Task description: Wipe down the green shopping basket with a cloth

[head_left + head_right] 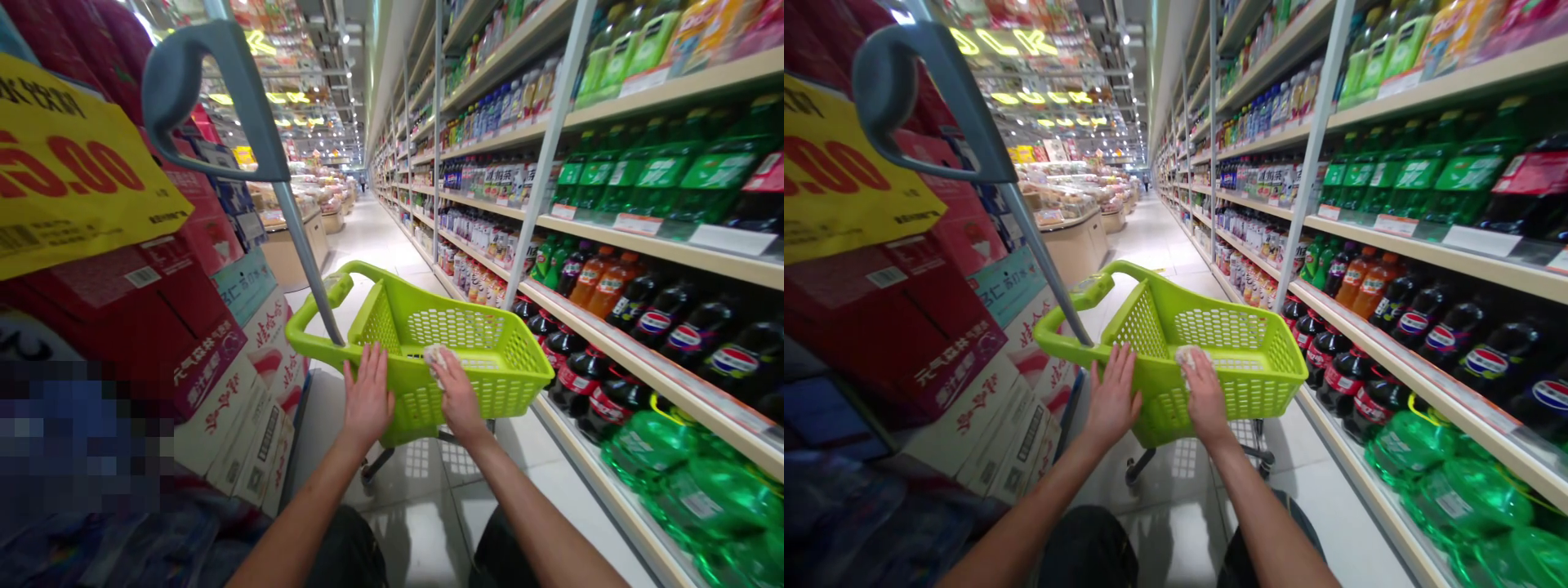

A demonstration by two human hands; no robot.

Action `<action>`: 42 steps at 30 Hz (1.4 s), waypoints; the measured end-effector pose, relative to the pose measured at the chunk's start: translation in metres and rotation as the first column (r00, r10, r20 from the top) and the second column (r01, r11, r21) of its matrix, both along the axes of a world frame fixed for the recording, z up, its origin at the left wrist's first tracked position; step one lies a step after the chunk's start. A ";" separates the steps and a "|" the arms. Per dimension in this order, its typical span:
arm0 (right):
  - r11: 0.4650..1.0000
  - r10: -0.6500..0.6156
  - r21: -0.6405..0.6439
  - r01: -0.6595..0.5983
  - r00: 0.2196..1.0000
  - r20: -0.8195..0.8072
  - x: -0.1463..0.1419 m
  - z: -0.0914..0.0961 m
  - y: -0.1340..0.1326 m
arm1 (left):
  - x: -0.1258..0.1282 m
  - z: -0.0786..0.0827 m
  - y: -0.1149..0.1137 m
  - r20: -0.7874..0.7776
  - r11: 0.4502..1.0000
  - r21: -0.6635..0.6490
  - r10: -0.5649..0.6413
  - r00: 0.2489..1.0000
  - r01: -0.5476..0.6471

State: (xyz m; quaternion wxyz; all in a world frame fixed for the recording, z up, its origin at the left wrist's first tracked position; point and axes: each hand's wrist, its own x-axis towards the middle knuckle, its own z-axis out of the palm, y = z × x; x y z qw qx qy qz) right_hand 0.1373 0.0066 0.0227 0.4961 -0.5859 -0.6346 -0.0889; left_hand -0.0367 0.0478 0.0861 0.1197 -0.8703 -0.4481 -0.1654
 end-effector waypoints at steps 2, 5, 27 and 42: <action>0.996 -0.087 -0.013 0.086 0.995 -0.053 0.016 -0.003 -0.002 | -0.017 0.004 0.003 0.097 0.996 0.050 0.073 0.993 -0.078; 0.997 -0.072 0.007 0.073 0.995 -0.068 0.000 0.005 0.010 | -0.031 0.007 0.007 0.207 0.987 0.090 0.108 0.972 -0.129; 1.000 -0.015 0.006 0.015 0.990 0.142 -0.026 0.025 0.038 | 0.004 0.011 0.017 0.010 0.994 0.082 -0.071 0.997 0.070; 0.991 -0.126 -0.022 0.134 0.966 0.225 0.036 0.001 0.011 | 0.029 -0.002 0.007 -0.088 0.998 -0.029 -0.057 0.995 0.054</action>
